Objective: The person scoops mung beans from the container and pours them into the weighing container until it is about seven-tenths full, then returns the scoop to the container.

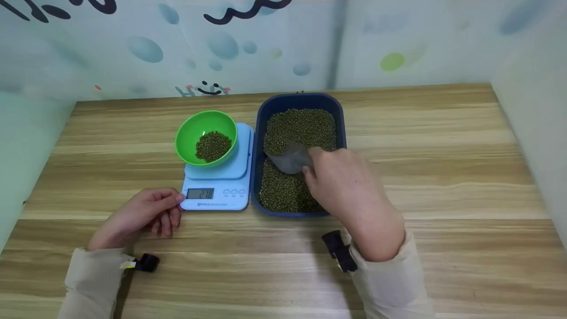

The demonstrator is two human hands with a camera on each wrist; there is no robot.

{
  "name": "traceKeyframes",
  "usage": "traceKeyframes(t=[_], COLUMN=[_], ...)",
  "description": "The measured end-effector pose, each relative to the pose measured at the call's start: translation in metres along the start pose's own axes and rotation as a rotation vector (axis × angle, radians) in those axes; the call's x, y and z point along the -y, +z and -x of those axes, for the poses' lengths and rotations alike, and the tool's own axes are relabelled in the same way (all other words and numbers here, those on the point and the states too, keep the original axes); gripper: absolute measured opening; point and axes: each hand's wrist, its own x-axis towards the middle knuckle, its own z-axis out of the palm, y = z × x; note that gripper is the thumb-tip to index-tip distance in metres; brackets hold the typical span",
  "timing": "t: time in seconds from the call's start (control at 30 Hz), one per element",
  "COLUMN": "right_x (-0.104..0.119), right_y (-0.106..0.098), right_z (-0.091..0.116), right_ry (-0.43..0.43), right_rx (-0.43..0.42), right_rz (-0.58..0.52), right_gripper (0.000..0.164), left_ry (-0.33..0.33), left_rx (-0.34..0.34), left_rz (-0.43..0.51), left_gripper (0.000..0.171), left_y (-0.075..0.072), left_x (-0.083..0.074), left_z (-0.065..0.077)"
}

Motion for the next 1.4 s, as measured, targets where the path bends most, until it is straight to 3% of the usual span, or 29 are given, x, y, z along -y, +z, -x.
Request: traceKeyframes(t=[0.23, 0.47, 0.9, 1.2, 1.4], right_x=[0.0, -0.005, -0.004, -0.01, -0.015], right_y=[0.008, 0.016, 0.028, 0.03, 0.036], right_z=[-0.005, -0.009, -0.02, -0.021, -0.024], right_ry=[-0.013, -0.001, 0.072, 0.08, 0.082], right_rx=[-0.039, 0.019, 0.101, 0.072, 0.127], right_rz=[0.001, 0.036, 0.097, 0.117, 0.075], right_gripper=[0.016, 0.014, 0.027, 0.027, 0.032], left_ry=[-0.019, -0.013, -0.009, -0.001, -0.005], left_rx=[-0.017, -0.006, -0.015, -0.016, -0.009], left_rz=[0.002, -0.011, 0.0, -0.027, -0.03], left_gripper=[0.035, 0.035, 0.034, 0.037, 0.037], left_y=[0.0, 0.001, 0.0, 0.001, 0.001], left_x=[-0.001, 0.0, 0.001, -0.002, -0.002], left_z=[0.0, -0.001, 0.001, -0.001, -0.001])
